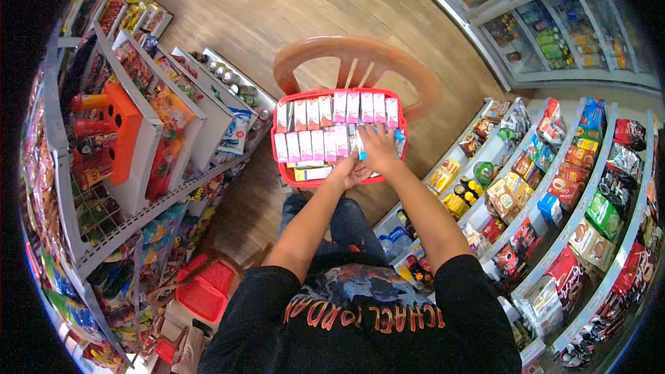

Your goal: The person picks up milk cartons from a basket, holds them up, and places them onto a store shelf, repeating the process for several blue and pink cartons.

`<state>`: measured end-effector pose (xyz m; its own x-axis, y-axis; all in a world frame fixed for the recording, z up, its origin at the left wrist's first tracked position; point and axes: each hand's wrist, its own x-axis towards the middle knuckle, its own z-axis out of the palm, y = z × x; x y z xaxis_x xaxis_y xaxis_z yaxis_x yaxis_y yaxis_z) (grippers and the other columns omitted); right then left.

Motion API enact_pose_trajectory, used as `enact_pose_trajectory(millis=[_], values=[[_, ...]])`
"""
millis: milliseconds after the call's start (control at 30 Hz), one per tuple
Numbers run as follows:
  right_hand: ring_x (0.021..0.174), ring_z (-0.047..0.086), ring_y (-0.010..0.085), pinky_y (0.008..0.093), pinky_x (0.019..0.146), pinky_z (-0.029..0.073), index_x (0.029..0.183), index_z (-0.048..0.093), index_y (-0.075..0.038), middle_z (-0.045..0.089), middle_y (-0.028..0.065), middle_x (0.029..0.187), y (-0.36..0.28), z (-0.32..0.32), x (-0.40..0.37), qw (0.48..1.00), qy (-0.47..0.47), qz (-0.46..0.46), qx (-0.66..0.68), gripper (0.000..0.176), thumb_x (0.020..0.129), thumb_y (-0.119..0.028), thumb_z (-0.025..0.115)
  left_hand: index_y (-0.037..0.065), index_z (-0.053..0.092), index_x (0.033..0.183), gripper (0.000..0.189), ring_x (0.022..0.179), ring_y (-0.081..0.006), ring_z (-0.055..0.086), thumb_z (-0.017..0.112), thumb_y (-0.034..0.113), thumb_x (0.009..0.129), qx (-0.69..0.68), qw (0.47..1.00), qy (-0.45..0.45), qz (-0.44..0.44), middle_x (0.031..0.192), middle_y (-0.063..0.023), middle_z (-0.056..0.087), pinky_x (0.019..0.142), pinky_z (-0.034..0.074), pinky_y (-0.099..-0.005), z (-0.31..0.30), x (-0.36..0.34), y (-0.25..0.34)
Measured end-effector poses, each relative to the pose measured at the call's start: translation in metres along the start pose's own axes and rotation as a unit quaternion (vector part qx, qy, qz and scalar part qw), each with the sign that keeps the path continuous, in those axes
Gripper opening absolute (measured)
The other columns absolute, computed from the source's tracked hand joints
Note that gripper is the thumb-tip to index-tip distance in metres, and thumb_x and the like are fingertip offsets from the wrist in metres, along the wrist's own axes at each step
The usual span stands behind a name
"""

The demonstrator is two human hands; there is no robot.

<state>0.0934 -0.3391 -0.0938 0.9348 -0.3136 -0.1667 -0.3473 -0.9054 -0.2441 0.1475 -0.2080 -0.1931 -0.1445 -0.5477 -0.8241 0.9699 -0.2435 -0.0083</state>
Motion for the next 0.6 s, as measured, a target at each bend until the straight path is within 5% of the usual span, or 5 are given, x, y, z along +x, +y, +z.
enact_pose_trajectory(millis=[267, 367, 600], values=[[0.120, 0.044, 0.0333, 0.0491, 0.101, 0.030, 0.135, 0.045, -0.007, 0.053, 0.0111, 0.129, -0.019, -0.070, -0.049, 0.980, 0.038, 0.028, 0.193, 0.090, 0.057, -0.027, 0.084, 0.008, 0.046, 0.126, 0.043, 0.102, -0.0237, 0.060, 0.059, 0.037, 0.097, 0.075, 0.994, -0.055, 0.057, 0.117, -0.0127, 0.059, 0.092, 0.053, -0.0411, 0.021, -0.103, 0.013], [0.121, 0.043, 0.0349, 0.0457, 0.105, 0.031, 0.139, 0.042, -0.008, 0.050, 0.0147, 0.133, -0.036, -0.096, -0.076, 0.957, 0.110, -0.018, 0.268, 0.091, 0.060, -0.024, 0.084, 0.001, 0.050, 0.130, 0.043, 0.106, -0.0214, 0.064, 0.060, 0.027, 0.097, 0.170, 0.975, -0.096, 0.105, 0.120, -0.0127, 0.062, 0.093, 0.054, -0.0339, 0.037, -0.161, 0.014], [0.129, 0.040, 0.0335, 0.0441, 0.108, 0.034, 0.144, 0.036, -0.007, 0.043, 0.0171, 0.140, -0.099, -0.131, -0.117, 0.886, 0.116, 0.013, 0.449, 0.096, 0.062, -0.016, 0.086, -0.006, 0.046, 0.133, 0.047, 0.104, -0.0230, 0.065, 0.062, 0.017, 0.096, 0.251, 0.943, -0.097, 0.194, 0.119, -0.0121, 0.062, 0.093, 0.055, -0.0362, 0.047, -0.274, 0.003]])
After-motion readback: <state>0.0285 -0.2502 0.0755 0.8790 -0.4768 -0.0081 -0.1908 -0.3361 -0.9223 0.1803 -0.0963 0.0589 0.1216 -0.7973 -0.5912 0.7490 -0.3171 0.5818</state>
